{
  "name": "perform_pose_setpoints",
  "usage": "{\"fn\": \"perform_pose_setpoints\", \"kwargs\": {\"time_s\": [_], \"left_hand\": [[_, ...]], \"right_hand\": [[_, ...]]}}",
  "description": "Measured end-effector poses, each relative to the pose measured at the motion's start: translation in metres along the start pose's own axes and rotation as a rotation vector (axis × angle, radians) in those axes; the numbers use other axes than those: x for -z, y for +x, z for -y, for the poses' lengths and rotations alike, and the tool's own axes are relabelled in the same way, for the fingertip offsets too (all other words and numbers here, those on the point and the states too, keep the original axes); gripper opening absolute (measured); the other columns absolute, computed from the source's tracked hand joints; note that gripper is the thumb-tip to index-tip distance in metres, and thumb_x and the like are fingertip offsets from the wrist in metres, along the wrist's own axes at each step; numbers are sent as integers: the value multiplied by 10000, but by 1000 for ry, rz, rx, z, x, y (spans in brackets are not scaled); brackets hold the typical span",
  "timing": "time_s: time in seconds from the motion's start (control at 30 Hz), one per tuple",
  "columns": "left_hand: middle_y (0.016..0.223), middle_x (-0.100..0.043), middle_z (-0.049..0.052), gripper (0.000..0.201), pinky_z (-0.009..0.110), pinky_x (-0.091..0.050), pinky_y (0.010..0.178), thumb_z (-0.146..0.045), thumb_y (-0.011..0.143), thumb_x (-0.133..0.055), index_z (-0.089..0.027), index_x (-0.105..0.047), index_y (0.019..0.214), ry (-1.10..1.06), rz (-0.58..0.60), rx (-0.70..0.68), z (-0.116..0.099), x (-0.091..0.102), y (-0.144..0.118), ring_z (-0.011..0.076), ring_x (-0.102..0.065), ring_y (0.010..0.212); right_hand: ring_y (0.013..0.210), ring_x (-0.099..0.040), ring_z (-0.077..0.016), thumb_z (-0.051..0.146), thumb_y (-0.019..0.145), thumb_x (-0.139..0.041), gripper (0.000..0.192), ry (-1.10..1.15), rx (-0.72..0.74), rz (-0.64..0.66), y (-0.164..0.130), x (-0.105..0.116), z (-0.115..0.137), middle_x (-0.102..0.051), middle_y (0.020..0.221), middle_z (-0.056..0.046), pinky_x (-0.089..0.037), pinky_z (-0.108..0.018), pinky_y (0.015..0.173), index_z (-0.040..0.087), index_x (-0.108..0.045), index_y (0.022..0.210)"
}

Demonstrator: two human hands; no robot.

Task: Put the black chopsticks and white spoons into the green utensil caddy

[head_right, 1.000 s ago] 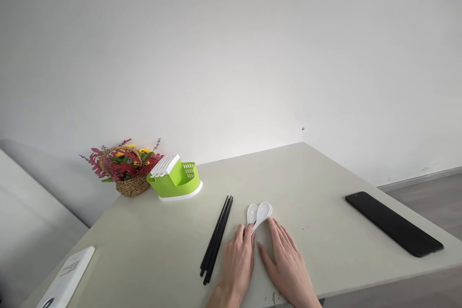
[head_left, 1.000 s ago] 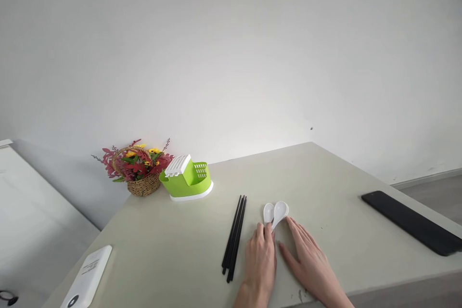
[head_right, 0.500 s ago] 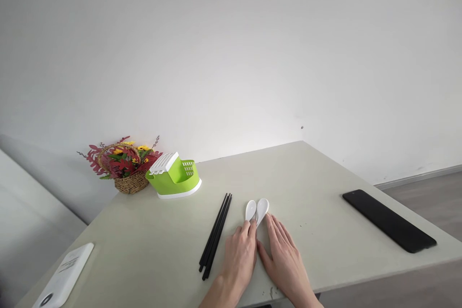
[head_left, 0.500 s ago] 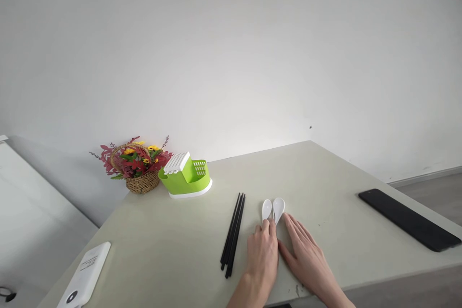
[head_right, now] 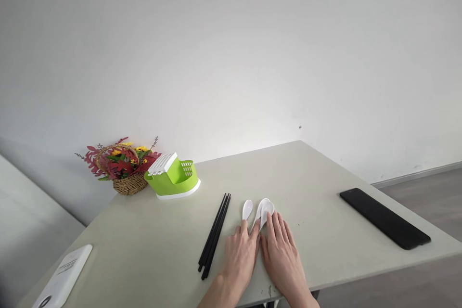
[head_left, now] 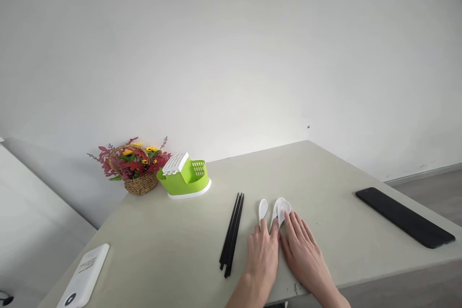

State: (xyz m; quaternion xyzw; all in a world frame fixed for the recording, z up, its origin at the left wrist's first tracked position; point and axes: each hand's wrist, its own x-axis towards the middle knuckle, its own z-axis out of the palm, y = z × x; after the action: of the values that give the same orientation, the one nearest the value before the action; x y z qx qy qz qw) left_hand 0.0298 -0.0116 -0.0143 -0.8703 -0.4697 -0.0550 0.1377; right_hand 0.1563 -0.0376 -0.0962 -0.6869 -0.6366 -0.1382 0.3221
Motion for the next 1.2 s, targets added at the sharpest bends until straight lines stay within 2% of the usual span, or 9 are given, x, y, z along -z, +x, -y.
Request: {"fn": "perform_pose_setpoints", "kwargs": {"time_s": [0.17, 0.37, 0.63, 0.77, 0.93, 1.03, 1.1, 1.13, 1.2], "left_hand": [[1226, -655, 112, 537, 299, -592, 675, -143, 954, -580, -282, -534, 1471, 13, -49, -32, 0, -4, -3, 237, -694, 933], [1196, -657, 86, 464, 292, -587, 690, -172, 983, -548, -270, -548, 1437, -35, -47, -84, 7, 4, -5, 217, -698, 923], [1184, -667, 55, 425, 283, -559, 645, -289, 986, -604, -269, -550, 1407, -129, -22, -147, 22, 20, -7, 202, -701, 859], [1217, -653, 63, 483, 281, -553, 687, -376, 974, -625, -297, -523, 1439, -188, 25, -158, 32, 27, -14, 213, -703, 915], [1330, -610, 74, 738, 311, -566, 811, -645, 842, -693, -369, -471, 1490, -353, 49, -193, 58, 35, -22, 244, -697, 1017], [1234, -642, 83, 615, 314, -566, 825, -643, 899, -609, -307, -559, 1411, -393, -121, -184, 95, 47, -14, 212, -691, 943], [1151, -660, 85, 408, 334, -538, 914, -496, 997, -520, -266, -617, 1321, -339, -324, -88, 129, 57, -1, 218, -664, 1011], [1121, -664, 95, 357, 365, -519, 957, -455, 1012, -503, -238, -644, 1258, -290, -450, -24, 149, 63, 8, 235, -648, 1038], [1189, -657, 121, 339, 434, -471, 1025, -414, 1021, -492, -202, -643, 1238, -177, -605, 93, 190, 75, 25, 276, -606, 1126]], "right_hand": [[1495, -394, -330, 306, 1053, -363, 771, -63, 24, -4, -2, -2, -1, -417, 1615, -209, -401, -538, 1176, 177, 91, 1661], [1501, -386, -327, 300, 1049, -363, 751, -51, 15, -11, -2, -3, 0, -403, 1627, -195, -388, -542, 1186, 186, 49, 1667], [1508, -377, -321, 356, 1046, -397, 632, 1, 8, -12, -3, -4, -1, -445, 1608, -170, -416, -539, 1173, 222, -222, 1639], [1506, -381, -324, 381, 1046, -396, 623, 48, -28, 1, -2, 0, 0, -403, 1635, -157, -416, -541, 1167, 270, -224, 1635], [1507, -365, -362, 434, 1036, -391, 707, 139, -148, 46, -1, 10, 4, -245, 1699, -153, -434, -567, 1136, 293, -92, 1661], [1491, -385, -385, 457, 1029, -378, 708, 203, -237, 96, 1, 15, 7, -177, 1722, -117, -487, -553, 1082, 329, -80, 1659], [1478, -406, -394, 474, 1024, -376, 720, 237, -282, 115, 2, 18, 6, -127, 1734, -106, -522, -539, 1039, 344, -61, 1658], [1472, -417, -394, 481, 1021, -379, 729, 252, -296, 120, 2, 19, 6, -109, 1736, -105, -537, -529, 1020, 349, -47, 1657], [1456, -443, -393, 495, 1016, -388, 741, 278, -319, 121, 3, 20, 5, -107, 1734, -106, -564, -512, 978, 360, -35, 1654]]}}
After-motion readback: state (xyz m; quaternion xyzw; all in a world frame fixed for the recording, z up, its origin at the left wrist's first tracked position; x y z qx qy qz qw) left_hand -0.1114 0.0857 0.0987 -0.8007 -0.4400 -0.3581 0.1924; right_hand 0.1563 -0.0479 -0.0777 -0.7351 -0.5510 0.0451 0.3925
